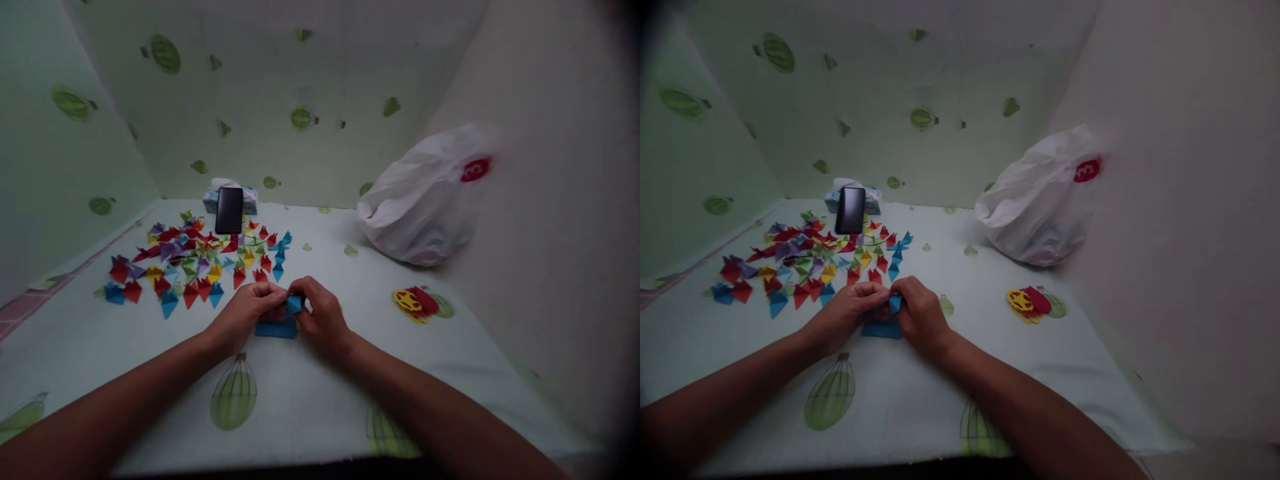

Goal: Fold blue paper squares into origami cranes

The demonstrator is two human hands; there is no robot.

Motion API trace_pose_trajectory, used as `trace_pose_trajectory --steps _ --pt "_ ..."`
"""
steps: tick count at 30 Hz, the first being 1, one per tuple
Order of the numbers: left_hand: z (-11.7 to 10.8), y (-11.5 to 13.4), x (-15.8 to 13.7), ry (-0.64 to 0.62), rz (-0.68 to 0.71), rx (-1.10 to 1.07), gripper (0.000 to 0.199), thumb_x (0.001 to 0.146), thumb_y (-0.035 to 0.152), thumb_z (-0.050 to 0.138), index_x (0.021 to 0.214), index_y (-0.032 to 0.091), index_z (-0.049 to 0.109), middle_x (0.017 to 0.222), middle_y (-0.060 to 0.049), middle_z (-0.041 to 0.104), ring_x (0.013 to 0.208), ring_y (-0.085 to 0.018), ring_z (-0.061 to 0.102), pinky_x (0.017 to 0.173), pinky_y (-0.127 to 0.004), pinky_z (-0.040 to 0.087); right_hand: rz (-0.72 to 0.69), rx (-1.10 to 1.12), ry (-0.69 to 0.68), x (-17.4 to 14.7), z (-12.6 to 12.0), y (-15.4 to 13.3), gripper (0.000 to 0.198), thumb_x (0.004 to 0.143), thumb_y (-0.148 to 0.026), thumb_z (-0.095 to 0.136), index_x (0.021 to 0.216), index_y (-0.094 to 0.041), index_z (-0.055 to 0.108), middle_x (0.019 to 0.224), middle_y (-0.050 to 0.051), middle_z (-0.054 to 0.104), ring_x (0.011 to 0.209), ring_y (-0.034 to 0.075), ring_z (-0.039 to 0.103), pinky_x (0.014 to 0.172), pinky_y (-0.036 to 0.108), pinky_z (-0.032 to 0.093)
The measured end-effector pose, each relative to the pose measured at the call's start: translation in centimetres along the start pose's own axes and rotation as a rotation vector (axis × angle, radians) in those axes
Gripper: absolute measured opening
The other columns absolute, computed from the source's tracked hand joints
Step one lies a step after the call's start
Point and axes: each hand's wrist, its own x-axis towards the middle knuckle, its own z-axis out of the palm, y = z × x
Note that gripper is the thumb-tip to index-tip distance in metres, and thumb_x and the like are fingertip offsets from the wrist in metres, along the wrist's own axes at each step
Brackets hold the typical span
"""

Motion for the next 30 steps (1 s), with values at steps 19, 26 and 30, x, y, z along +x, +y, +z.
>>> trace_pose_trajectory --steps 19,26,30 --pt "-0.42 -0.17 0.48 -0.015 0.019 0.057 0.029 0.069 0.040 0.083 0.069 0.015 0.068 0.061 0.002 0.062 0.061 -0.010 0.052 0.061 -0.022 0.039 0.116 0.104 -0.061 -0.06 0.24 0.15 0.025 0.075 -0.006 0.048 0.093 -0.022 0.056 0.086 0.002 0.064 0.075 0.016 0.059 0.071 0.026 0.048" --pt "-0.20 0.01 0.35 -0.007 0.042 0.052 0.029 0.071 0.039 0.083 0.070 0.014 0.068 0.062 0.002 0.061 0.062 -0.009 0.053 0.063 -0.022 0.040 0.125 0.135 -0.025 0.10 0.14 0.14 0.028 0.076 -0.003 0.045 0.095 -0.020 0.056 0.086 0.003 0.065 0.076 0.015 0.060 0.071 0.026 0.048" --pt "0.12 0.06 0.27 0.009 0.029 -0.050 0.030 0.066 0.037 0.086 0.082 0.016 0.071 0.072 0.002 0.066 0.067 -0.010 0.058 0.067 -0.023 0.045 0.121 0.175 0.023 0.05 0.10 0.15 0.030 0.075 -0.002 0.045 0.097 -0.020 0.055 0.088 0.002 0.063 0.076 0.014 0.060 0.070 0.026 0.049"
